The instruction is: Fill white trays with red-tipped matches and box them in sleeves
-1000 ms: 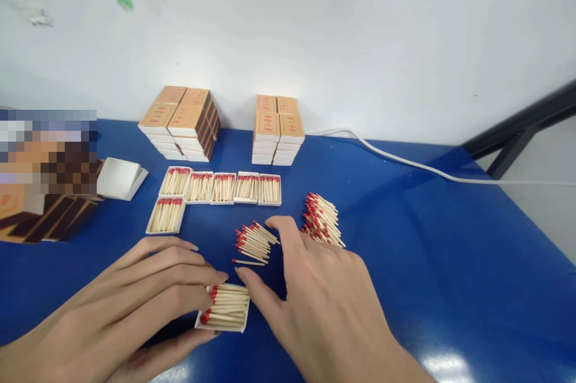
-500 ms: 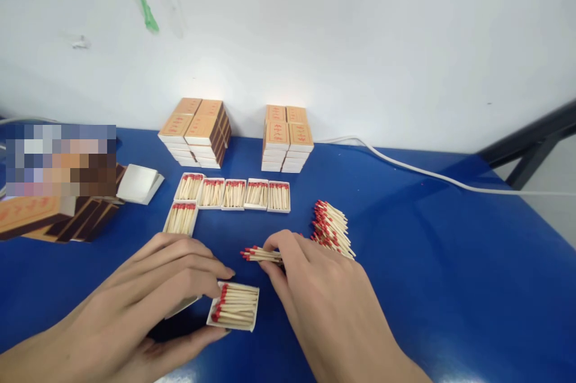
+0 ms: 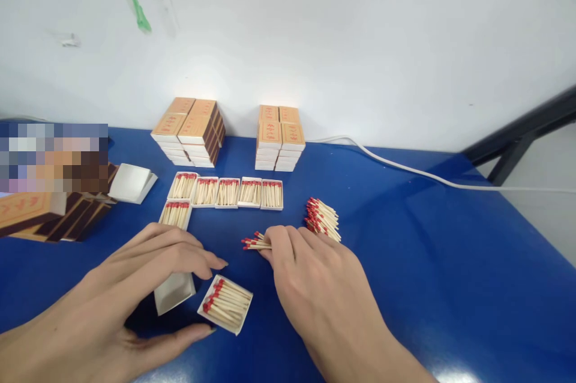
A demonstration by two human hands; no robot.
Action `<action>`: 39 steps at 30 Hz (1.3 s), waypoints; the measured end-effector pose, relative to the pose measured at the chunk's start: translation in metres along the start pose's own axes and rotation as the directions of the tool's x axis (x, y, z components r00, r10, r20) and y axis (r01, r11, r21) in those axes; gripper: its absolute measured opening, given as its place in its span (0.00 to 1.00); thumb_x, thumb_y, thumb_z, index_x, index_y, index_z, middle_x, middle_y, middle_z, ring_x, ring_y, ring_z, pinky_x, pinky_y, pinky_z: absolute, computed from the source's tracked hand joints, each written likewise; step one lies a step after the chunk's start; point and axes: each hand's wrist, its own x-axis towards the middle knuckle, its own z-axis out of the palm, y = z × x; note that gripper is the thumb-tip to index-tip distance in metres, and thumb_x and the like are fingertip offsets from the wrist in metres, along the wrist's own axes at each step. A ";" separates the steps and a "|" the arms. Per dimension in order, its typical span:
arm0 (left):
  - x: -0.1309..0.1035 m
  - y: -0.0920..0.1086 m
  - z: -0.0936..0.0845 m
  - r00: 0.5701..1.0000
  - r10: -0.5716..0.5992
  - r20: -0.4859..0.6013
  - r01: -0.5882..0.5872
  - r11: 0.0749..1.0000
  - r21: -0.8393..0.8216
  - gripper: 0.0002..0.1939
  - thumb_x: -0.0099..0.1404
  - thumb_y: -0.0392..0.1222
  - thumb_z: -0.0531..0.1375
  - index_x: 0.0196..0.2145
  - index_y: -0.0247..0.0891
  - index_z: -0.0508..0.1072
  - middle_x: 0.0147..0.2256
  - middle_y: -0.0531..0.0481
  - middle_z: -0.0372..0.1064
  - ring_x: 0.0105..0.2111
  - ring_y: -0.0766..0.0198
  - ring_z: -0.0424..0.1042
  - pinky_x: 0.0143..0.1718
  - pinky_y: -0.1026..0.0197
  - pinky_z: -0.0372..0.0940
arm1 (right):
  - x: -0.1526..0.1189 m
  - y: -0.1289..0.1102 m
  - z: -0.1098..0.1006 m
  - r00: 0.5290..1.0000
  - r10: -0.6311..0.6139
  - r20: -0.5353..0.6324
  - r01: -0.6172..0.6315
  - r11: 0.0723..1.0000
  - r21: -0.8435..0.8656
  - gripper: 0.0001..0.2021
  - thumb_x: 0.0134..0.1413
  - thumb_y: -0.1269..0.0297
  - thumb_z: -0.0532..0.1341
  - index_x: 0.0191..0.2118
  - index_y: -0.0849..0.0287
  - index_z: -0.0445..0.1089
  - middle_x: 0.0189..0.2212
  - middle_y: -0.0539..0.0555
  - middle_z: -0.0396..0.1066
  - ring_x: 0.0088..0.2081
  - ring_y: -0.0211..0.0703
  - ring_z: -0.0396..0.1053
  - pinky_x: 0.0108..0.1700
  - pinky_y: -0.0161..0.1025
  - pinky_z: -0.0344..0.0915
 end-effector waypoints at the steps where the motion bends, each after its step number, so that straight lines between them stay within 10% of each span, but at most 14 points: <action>1: 0.000 0.000 0.000 1.000 0.000 0.005 0.000 1.000 -0.008 0.17 0.76 0.35 0.72 0.58 0.46 0.75 0.51 0.50 0.85 0.50 0.57 0.83 0.54 0.52 0.76 | 0.000 0.000 -0.001 1.000 0.004 -0.002 -0.004 1.000 0.001 0.20 0.92 0.67 0.50 0.44 0.56 0.75 0.31 0.52 0.82 0.30 0.46 0.83 0.33 0.46 0.69; 19: 0.002 -0.001 0.006 0.999 0.007 -0.040 -0.007 1.000 0.000 0.09 0.82 0.37 0.68 0.55 0.44 0.74 0.49 0.53 0.83 0.47 0.61 0.79 0.54 0.54 0.71 | 0.002 -0.003 -0.013 0.992 0.102 -0.070 -0.091 0.986 0.141 0.17 0.92 0.64 0.53 0.46 0.55 0.75 0.32 0.49 0.83 0.29 0.43 0.83 0.34 0.44 0.71; 27: 0.002 0.001 0.006 0.999 -0.032 -0.029 0.033 0.999 0.032 0.12 0.82 0.40 0.69 0.56 0.46 0.71 0.47 0.56 0.80 0.45 0.63 0.78 0.48 0.59 0.71 | 0.001 -0.020 -0.011 0.999 0.019 0.040 -0.037 0.871 0.491 0.14 0.92 0.59 0.56 0.47 0.52 0.74 0.35 0.44 0.85 0.32 0.38 0.84 0.36 0.38 0.74; 39: -0.002 0.001 0.007 1.000 0.009 -0.017 -0.008 1.000 0.027 0.12 0.84 0.39 0.68 0.59 0.44 0.71 0.47 0.56 0.81 0.45 0.64 0.78 0.50 0.58 0.70 | -0.002 -0.022 -0.007 0.999 -0.013 0.050 -0.009 0.909 0.416 0.17 0.92 0.60 0.54 0.48 0.54 0.77 0.36 0.47 0.85 0.33 0.43 0.84 0.36 0.42 0.73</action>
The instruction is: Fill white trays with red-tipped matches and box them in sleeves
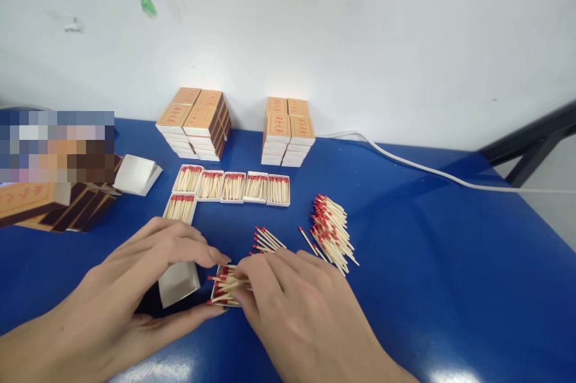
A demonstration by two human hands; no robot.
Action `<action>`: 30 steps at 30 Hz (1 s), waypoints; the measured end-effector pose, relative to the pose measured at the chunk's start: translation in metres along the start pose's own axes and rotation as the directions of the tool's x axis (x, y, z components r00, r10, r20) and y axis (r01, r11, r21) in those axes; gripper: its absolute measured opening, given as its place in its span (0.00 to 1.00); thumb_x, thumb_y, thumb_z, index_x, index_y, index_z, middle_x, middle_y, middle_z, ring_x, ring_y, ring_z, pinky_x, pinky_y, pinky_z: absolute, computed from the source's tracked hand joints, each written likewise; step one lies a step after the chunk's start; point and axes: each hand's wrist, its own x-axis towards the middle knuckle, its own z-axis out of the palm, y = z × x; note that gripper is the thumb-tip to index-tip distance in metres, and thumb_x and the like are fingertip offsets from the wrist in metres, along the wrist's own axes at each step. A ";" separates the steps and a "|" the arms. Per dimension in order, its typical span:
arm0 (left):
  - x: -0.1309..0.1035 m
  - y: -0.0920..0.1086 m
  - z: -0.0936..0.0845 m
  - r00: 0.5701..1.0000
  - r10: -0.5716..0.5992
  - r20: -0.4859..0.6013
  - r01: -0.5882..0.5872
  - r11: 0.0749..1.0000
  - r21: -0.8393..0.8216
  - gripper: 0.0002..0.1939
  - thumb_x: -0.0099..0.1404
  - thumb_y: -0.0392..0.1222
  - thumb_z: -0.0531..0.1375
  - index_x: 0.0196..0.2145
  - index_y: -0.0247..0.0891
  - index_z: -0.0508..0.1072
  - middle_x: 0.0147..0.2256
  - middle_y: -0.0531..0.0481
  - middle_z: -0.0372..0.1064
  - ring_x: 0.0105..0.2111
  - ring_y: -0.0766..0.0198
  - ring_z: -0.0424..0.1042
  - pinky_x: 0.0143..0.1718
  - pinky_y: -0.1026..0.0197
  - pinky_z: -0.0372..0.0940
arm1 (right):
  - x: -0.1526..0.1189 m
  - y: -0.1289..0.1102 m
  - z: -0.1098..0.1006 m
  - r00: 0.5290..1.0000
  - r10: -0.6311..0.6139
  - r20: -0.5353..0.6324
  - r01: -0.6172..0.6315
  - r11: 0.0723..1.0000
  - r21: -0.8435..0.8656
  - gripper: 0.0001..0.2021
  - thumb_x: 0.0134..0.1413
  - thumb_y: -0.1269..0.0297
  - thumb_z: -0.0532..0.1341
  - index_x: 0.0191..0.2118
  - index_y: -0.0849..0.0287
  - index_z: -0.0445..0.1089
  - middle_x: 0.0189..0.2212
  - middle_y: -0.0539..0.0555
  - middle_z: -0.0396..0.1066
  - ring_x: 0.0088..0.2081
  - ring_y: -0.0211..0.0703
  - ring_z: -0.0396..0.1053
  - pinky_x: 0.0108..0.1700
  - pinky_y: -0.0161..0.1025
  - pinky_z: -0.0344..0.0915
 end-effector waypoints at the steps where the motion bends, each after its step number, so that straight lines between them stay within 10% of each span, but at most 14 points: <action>1: 0.000 0.000 -0.001 1.000 0.006 0.006 -0.006 1.000 0.000 0.12 0.84 0.39 0.68 0.59 0.44 0.71 0.48 0.56 0.81 0.45 0.64 0.78 0.50 0.58 0.70 | 0.000 0.000 -0.001 1.000 0.006 0.001 -0.006 1.000 0.011 0.16 0.92 0.60 0.55 0.48 0.54 0.77 0.37 0.47 0.86 0.34 0.43 0.84 0.37 0.42 0.74; 30: 0.006 -0.004 -0.009 0.997 0.076 0.001 -0.076 0.997 -0.023 0.11 0.86 0.38 0.66 0.61 0.49 0.82 0.53 0.56 0.86 0.49 0.64 0.81 0.55 0.55 0.72 | -0.005 0.017 -0.019 0.980 0.099 0.170 -0.135 0.968 0.213 0.02 0.86 0.61 0.64 0.55 0.46 0.75 0.41 0.45 0.83 0.35 0.40 0.81 0.36 0.35 0.75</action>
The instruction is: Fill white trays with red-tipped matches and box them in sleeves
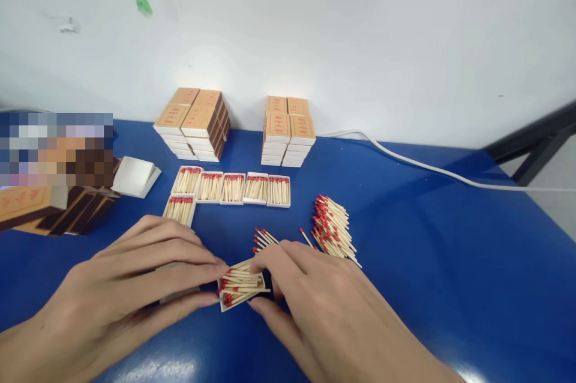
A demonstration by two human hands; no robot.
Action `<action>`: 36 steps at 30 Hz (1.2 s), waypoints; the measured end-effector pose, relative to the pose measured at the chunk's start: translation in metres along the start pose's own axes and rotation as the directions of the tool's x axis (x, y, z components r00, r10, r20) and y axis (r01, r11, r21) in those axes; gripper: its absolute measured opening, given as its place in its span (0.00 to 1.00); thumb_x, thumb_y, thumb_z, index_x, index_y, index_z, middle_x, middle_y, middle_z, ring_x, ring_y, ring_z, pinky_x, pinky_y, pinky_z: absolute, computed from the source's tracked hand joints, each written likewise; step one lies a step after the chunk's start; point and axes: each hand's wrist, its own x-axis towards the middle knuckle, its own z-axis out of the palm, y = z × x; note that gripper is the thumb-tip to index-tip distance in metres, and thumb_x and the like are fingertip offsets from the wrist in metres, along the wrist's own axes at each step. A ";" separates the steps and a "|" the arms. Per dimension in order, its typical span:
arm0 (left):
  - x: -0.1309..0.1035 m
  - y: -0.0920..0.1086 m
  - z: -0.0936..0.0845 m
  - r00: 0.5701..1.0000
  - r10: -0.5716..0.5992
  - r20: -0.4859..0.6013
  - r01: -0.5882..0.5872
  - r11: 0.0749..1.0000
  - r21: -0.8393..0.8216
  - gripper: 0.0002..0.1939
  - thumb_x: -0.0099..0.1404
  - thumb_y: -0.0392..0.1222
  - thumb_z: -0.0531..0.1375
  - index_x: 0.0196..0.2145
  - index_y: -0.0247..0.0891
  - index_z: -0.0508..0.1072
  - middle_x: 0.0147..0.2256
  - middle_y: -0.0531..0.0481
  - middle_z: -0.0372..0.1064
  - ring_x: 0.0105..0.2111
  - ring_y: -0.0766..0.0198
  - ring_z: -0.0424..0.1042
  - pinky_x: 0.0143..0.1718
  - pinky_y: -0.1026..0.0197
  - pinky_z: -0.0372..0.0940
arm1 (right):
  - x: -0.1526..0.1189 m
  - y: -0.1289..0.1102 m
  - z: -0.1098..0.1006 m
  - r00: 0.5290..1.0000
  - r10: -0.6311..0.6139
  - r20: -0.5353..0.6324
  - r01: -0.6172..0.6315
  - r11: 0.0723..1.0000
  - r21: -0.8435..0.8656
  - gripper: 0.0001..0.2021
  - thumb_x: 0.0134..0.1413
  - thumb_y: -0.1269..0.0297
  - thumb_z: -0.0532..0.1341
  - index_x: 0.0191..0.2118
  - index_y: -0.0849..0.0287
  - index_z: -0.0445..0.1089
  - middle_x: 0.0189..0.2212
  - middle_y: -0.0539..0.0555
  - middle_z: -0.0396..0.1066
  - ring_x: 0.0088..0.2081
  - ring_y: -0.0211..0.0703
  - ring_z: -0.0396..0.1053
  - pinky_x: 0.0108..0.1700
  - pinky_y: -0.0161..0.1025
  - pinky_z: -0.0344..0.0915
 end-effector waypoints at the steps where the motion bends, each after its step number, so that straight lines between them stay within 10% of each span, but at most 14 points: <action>1: -0.001 0.001 0.001 1.000 -0.006 -0.006 0.007 1.000 0.015 0.10 0.85 0.39 0.68 0.60 0.48 0.82 0.52 0.56 0.86 0.48 0.63 0.82 0.54 0.54 0.72 | 0.000 0.002 -0.001 1.000 0.007 0.025 -0.007 1.000 -0.002 0.02 0.85 0.63 0.64 0.54 0.47 0.75 0.43 0.46 0.83 0.37 0.41 0.82 0.37 0.36 0.76; 36: 0.002 0.007 0.001 0.998 -0.040 0.047 0.043 0.997 -0.067 0.10 0.85 0.36 0.68 0.57 0.50 0.84 0.45 0.59 0.87 0.43 0.66 0.83 0.49 0.58 0.74 | -0.006 -0.001 -0.005 0.974 0.110 0.197 -0.157 0.957 0.243 0.08 0.84 0.69 0.65 0.51 0.47 0.78 0.47 0.46 0.84 0.46 0.40 0.85 0.50 0.37 0.82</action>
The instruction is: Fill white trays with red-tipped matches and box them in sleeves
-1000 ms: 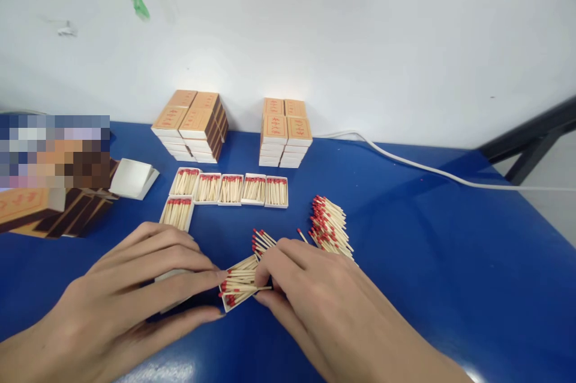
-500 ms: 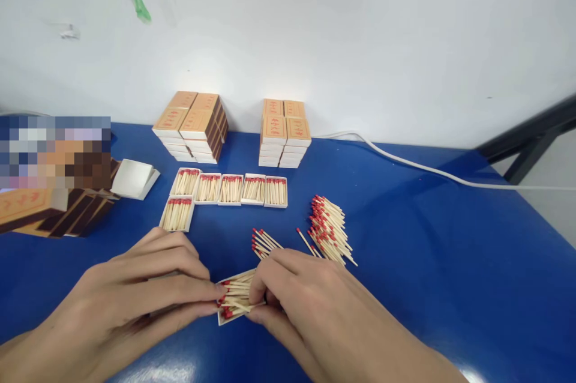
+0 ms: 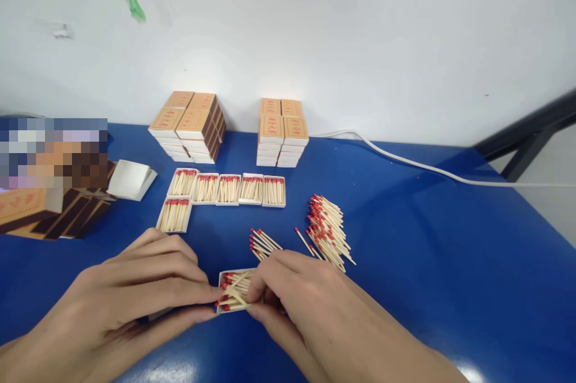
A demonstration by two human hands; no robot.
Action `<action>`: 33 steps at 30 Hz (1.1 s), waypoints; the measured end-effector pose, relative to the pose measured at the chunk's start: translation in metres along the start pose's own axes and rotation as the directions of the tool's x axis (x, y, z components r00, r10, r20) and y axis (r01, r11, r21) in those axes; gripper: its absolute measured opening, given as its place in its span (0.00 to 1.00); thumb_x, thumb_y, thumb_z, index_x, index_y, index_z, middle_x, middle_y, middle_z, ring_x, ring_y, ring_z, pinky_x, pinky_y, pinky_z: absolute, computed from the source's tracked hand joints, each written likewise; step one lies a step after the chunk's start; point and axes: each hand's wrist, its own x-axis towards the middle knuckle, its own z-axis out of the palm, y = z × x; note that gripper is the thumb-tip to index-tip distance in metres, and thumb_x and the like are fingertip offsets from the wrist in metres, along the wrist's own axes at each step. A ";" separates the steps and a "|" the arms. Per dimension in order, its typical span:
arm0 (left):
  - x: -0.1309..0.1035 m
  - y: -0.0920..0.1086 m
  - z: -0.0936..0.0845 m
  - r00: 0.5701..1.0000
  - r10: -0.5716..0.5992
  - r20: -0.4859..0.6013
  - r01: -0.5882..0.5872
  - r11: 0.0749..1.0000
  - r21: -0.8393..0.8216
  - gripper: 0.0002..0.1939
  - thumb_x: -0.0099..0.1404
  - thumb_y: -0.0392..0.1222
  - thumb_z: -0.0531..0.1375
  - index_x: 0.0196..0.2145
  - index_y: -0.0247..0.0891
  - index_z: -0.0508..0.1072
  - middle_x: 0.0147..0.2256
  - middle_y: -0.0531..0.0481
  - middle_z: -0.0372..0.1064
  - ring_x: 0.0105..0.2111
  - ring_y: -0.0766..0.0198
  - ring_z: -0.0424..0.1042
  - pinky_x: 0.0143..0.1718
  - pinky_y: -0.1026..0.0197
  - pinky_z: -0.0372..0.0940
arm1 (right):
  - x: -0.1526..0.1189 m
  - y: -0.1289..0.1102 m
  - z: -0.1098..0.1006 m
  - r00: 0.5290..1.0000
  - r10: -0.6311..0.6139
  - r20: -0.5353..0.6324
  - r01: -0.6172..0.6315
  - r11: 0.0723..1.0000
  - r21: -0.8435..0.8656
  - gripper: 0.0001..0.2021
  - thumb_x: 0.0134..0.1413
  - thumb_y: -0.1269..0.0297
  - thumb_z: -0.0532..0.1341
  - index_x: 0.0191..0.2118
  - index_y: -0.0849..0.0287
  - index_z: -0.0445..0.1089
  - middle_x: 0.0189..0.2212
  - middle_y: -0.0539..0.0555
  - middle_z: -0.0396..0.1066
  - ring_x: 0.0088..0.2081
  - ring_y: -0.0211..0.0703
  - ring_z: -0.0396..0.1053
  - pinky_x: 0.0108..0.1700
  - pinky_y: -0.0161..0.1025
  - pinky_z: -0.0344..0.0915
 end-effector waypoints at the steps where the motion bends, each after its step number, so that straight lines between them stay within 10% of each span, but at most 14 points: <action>1: 0.000 0.000 0.001 1.000 -0.002 -0.007 0.002 1.000 -0.016 0.10 0.85 0.36 0.68 0.56 0.50 0.84 0.45 0.59 0.87 0.43 0.66 0.82 0.49 0.57 0.74 | 0.001 -0.001 0.000 1.000 0.004 0.002 -0.004 1.000 -0.003 0.08 0.84 0.69 0.65 0.51 0.47 0.78 0.47 0.46 0.84 0.45 0.40 0.85 0.50 0.37 0.82; 22: -0.005 -0.001 0.003 1.000 0.018 0.020 -0.022 0.981 0.193 0.21 0.89 0.43 0.62 0.75 0.46 0.73 0.68 0.48 0.80 0.69 0.60 0.77 0.70 0.57 0.72 | 0.008 -0.008 0.010 0.995 -0.021 -0.097 0.013 0.997 -0.082 0.08 0.80 0.71 0.69 0.45 0.50 0.74 0.38 0.41 0.83 0.37 0.38 0.82 0.40 0.36 0.74; 33: -0.002 -0.002 0.003 0.998 0.014 0.053 -0.021 0.991 0.133 0.09 0.89 0.38 0.62 0.62 0.44 0.76 0.59 0.53 0.83 0.64 0.68 0.78 0.68 0.64 0.66 | 0.007 -0.009 0.011 0.997 -0.009 -0.080 0.005 0.998 -0.057 0.11 0.80 0.75 0.61 0.44 0.50 0.70 0.36 0.41 0.80 0.32 0.35 0.76 0.33 0.35 0.68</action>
